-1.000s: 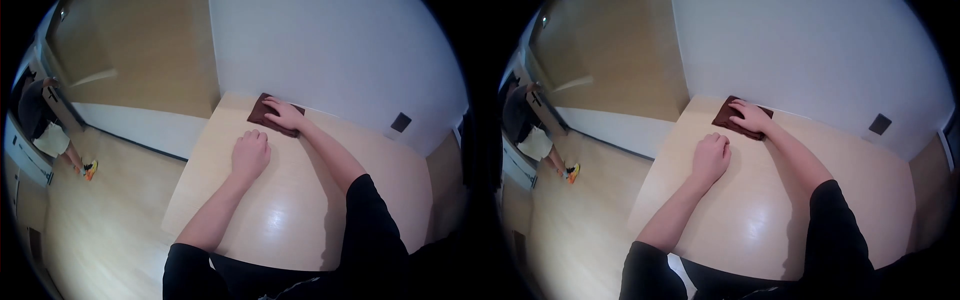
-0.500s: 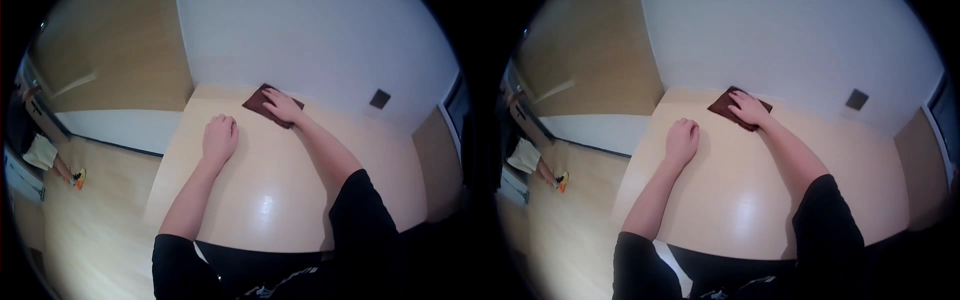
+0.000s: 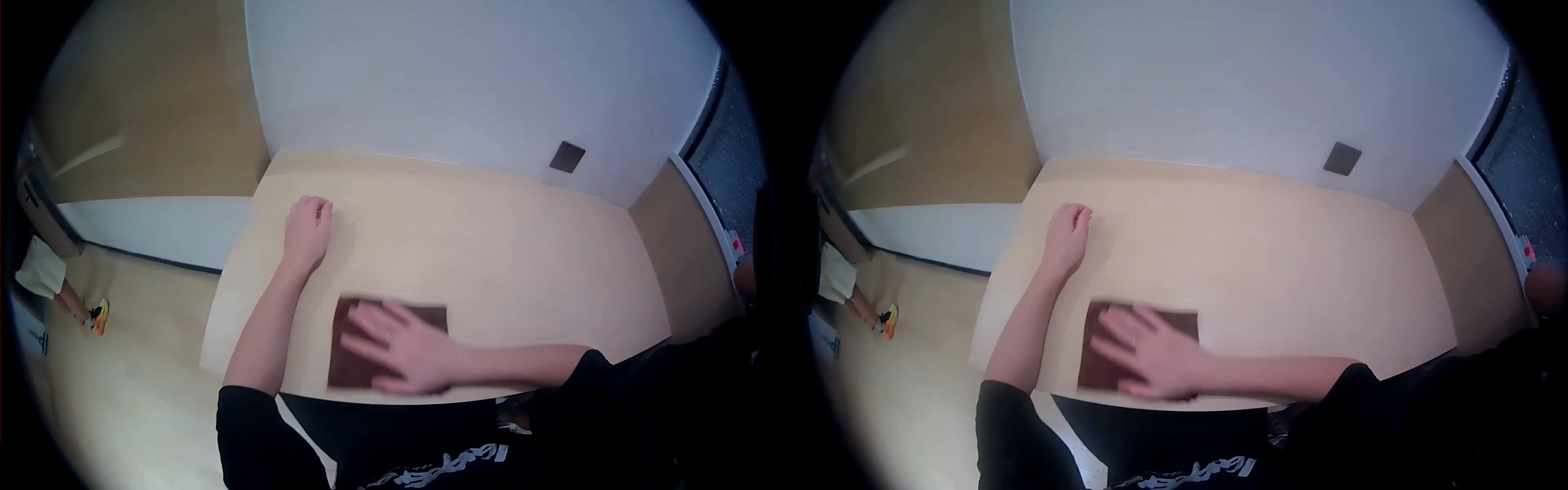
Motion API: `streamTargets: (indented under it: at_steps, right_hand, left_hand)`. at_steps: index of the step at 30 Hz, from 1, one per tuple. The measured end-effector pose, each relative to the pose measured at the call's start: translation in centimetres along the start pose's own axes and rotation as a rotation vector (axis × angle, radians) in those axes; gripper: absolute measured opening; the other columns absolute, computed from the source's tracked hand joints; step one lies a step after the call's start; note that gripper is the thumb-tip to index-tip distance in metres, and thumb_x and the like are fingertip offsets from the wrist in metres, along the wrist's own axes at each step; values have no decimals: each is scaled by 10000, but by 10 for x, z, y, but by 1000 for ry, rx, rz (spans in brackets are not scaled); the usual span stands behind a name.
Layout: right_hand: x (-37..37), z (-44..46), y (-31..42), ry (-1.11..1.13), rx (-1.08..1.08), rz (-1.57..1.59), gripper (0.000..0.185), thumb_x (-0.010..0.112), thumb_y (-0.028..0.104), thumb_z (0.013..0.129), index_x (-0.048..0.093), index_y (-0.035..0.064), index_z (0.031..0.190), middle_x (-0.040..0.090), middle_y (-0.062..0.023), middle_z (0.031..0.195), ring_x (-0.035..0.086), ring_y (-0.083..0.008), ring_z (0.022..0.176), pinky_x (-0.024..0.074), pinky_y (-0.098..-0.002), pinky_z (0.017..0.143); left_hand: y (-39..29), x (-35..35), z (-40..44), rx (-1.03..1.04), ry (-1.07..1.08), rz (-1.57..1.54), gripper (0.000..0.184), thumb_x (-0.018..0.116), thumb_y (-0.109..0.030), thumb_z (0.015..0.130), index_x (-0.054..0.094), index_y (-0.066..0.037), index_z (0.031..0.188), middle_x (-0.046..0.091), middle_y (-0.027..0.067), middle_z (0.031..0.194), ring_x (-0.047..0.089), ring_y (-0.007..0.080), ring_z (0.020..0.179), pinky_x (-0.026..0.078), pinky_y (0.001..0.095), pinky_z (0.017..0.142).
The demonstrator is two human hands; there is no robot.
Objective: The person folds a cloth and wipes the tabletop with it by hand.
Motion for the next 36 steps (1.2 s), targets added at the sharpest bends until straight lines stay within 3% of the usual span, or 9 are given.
streamTargets:
  at_steps: [5, 8, 14, 16, 18, 22, 25, 32, 36]
  right_hand:
    - [-9, -51, 23, 122, -182, 104, 713, 543, 457, 899, 330, 65, 1456, 253, -241, 1513, 257, -365, 1408, 205, -522, 1134]
    - [-8, -59, -5, 89, -122, 207, 666, 539, 411, 914, 347, 49, 1439, 297, -204, 1502, 289, -328, 1399, 212, -489, 1144]
    - [-24, -5, -120, -86, 63, 60, 629, 553, 372, 890, 406, 37, 1402, 356, -202, 1468, 319, -347, 1374, 230, -478, 1138]
    - [-28, 26, -174, -221, 231, 6, 612, 556, 376, 882, 439, 36, 1377, 383, -196, 1448, 338, -344, 1359, 242, -468, 1132]
    - [-32, 67, -216, -365, 313, -61, 611, 536, 416, 884, 461, 37, 1357, 407, -186, 1426, 360, -328, 1342, 257, -448, 1125]
    - [-27, 148, -259, -313, 381, -88, 644, 461, 494, 895, 463, 51, 1362, 416, -171, 1427, 369, -296, 1343, 259, -425, 1129]
    - [-23, 164, -285, -278, 358, -78, 648, 447, 509, 901, 452, 71, 1379, 395, -167, 1453, 350, -295, 1360, 246, -420, 1139]
    - [-50, 64, -326, -263, 514, -134, 620, 437, 509, 924, 451, 99, 1389, 381, -159, 1472, 348, -305, 1366, 271, -406, 1134]
    - [-59, 19, -348, -210, 635, -154, 637, 399, 524, 936, 386, 131, 1438, 334, -128, 1508, 282, -260, 1409, 213, -457, 1151]
  left_hand:
    - [-14, 17, -2, 6, 47, 97, 202, 557, -208, 904, 645, -27, 924, 609, 143, 958, 570, 312, 943, 448, 424, 845]
    - [-23, 28, -8, 84, 77, 184, 183, 563, -211, 901, 640, -49, 938, 599, 119, 1020, 554, 296, 994, 432, 418, 865]
    - [-20, 24, -7, 88, 53, 181, 226, 548, -256, 913, 621, -51, 977, 586, 111, 1049, 533, 293, 1030, 412, 432, 888]
    - [-8, 24, -5, -53, 35, 113, 319, 536, -296, 924, 592, -24, 1082, 568, 135, 1135, 500, 306, 1119, 384, 447, 951]
    - [-7, 30, -7, -37, 46, 232, 392, 527, -325, 930, 551, -11, 1164, 535, 159, 1211, 461, 319, 1187, 346, 463, 1000]
    - [-5, 31, -9, -25, 95, 419, 591, 496, -401, 943, 404, 4, 1363, 416, 220, 1391, 339, 342, 1342, 222, 508, 1110]
    - [-4, 34, -11, -13, 108, 469, 610, 492, -404, 943, 378, -2, 1388, 396, 223, 1417, 330, 360, 1349, 220, 518, 1110]
    - [-6, 34, -14, -11, 177, 472, 576, 484, -401, 944, 430, 7, 1347, 381, 237, 1422, 307, 394, 1357, 216, 545, 1109]
    - [-3, 36, -15, -6, 191, 517, 548, 478, -390, 945, 455, -3, 1332, 384, 235, 1420, 307, 396, 1357, 220, 550, 1105]
Point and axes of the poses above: each hand's wrist, its own z-axis towards the middle knuckle, its own x-axis out of the palm, y = z × x, the point moved 9 cm from there along z, towards the middle knuckle
